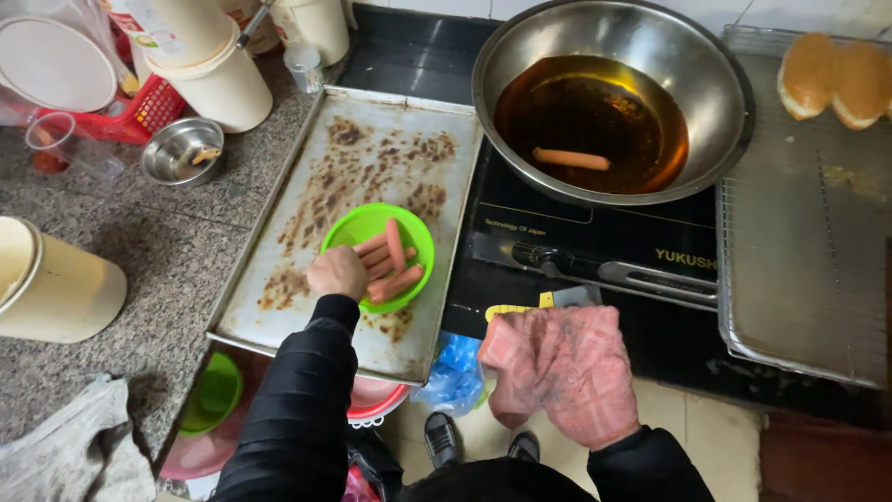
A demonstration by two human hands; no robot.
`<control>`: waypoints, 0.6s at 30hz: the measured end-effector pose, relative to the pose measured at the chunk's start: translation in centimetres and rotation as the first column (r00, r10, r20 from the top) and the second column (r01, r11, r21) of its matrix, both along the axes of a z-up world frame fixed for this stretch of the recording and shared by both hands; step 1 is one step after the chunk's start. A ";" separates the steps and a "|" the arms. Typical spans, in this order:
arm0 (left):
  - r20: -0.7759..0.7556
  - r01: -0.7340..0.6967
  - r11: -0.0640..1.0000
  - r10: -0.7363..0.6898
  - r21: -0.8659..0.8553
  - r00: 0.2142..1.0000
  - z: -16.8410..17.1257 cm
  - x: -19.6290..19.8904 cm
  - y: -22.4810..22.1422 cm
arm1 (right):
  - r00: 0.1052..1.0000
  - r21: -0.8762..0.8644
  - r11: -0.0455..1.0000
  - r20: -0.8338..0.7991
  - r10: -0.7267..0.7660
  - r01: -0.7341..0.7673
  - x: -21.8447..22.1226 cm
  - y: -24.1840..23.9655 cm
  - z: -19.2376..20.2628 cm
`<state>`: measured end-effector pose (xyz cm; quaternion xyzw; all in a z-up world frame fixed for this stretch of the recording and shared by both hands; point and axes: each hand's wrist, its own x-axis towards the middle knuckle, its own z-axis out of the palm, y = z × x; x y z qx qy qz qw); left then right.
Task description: Frying bread rolls and sausages in a pan and placing them on a cooling rack
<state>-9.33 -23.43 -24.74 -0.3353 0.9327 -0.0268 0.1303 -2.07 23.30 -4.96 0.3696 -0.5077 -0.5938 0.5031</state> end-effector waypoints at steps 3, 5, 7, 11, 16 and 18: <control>-0.031 -0.039 0.998 0.041 0.051 0.999 8.1 1.2 3.6 | 0.984 0.111 0.993 -0.175 -0.011 0.031 -0.1 0.3 -0.1; -0.164 0.060 0.934 -0.002 0.352 0.987 25.1 6.6 10.0 | 0.940 0.216 0.974 -0.340 0.006 0.071 -0.1 0.2 -0.1; -0.167 0.085 0.963 -0.043 0.255 0.985 21.4 4.1 9.2 | 0.908 0.263 0.959 -0.418 0.017 0.104 -0.2 0.2 -0.2; -0.151 0.124 0.951 -0.084 0.285 0.985 21.6 2.3 12.4 | 0.788 0.384 0.901 -0.610 0.085 0.200 -0.4 -0.4 -0.5; -0.142 0.366 0.713 -0.355 0.599 0.924 33.6 6.4 23.7 | 0.633 0.474 0.825 -0.750 0.193 0.309 -1.1 -1.4 -0.8; -0.185 0.422 0.619 -0.410 0.663 0.893 33.1 7.3 25.3 | 0.571 0.493 0.796 -0.786 0.236 0.351 -1.5 -1.7 -0.7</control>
